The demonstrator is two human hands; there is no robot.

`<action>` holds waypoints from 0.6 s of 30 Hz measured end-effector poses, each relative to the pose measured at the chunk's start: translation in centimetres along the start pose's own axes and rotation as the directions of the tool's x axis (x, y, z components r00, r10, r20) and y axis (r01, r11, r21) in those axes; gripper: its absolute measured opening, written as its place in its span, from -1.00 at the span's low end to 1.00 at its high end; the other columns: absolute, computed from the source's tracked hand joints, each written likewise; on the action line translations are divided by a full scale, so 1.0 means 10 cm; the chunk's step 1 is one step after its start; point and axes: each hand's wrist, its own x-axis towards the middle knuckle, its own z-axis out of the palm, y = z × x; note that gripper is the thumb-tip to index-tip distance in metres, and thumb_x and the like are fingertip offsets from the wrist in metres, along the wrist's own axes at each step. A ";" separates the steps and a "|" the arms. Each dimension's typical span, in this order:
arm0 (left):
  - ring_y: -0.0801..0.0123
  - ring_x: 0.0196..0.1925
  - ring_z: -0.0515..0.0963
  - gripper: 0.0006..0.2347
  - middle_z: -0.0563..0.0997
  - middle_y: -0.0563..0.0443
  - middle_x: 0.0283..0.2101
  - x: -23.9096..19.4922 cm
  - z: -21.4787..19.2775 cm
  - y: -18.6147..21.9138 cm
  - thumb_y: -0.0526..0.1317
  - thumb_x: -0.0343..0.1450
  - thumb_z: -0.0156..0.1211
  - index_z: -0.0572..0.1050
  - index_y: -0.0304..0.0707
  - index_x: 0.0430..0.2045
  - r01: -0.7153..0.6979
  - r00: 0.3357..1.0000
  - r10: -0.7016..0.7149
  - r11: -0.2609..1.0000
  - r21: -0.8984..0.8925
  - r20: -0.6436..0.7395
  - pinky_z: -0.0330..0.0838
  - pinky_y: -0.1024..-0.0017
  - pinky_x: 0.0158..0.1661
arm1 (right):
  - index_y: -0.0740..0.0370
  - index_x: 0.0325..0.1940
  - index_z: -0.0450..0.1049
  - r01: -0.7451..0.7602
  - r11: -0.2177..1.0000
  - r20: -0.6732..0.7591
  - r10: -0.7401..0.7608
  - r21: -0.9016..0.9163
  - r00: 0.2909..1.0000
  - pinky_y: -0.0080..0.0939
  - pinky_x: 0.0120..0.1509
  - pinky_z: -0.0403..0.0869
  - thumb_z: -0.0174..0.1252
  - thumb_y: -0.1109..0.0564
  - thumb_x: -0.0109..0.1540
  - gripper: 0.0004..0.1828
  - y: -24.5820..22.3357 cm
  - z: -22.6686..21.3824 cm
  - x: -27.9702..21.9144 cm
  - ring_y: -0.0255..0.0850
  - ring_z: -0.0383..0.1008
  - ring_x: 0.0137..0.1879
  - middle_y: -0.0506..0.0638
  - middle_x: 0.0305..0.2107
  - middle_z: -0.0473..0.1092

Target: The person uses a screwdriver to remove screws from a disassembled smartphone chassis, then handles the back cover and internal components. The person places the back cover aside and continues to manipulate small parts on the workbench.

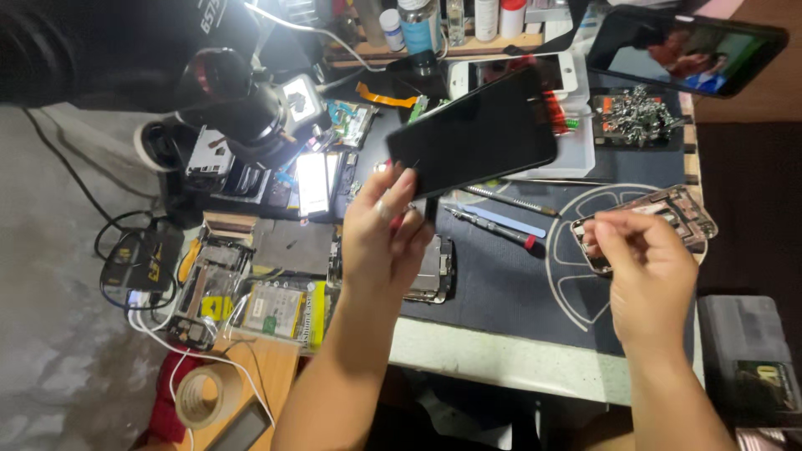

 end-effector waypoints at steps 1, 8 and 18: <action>0.69 -0.72 0.19 -0.91 0.47 0.23 -0.48 -0.10 -0.05 0.01 -0.27 0.47 0.19 0.46 -0.21 -0.22 -0.017 1.000 0.017 1.000 -0.016 0.005 0.15 0.63 -0.62 | 0.36 0.00 0.50 0.038 0.990 0.000 -0.038 -0.134 0.999 -0.22 0.08 0.47 0.19 0.25 0.42 -0.89 0.03 0.01 0.08 -0.23 0.49 -0.07 0.07 -0.16 0.52; 0.65 -0.82 0.13 -0.91 0.27 0.25 -0.64 -0.90 -0.89 0.17 -0.34 0.46 0.15 0.39 -0.13 -0.41 0.030 0.981 -0.009 0.994 0.110 -0.192 0.08 0.59 -0.71 | 0.22 0.03 0.47 0.470 0.514 0.297 -0.384 -0.717 0.874 0.11 0.26 0.35 0.40 -0.02 0.33 -0.64 0.39 0.56 1.19 0.05 0.44 0.09 0.07 -0.08 0.48; 0.60 -0.79 0.20 -0.92 0.55 0.14 -0.49 -1.59 -1.86 0.55 -0.44 0.42 0.23 0.54 -0.27 -0.30 -0.175 0.929 0.194 0.981 0.088 -0.315 0.18 0.52 -0.66 | 0.09 0.11 0.52 0.314 0.128 0.276 -0.249 -0.941 0.928 0.32 0.07 0.24 0.53 -0.36 -0.04 -0.21 0.66 1.08 1.77 0.26 0.38 0.10 0.24 -0.02 0.46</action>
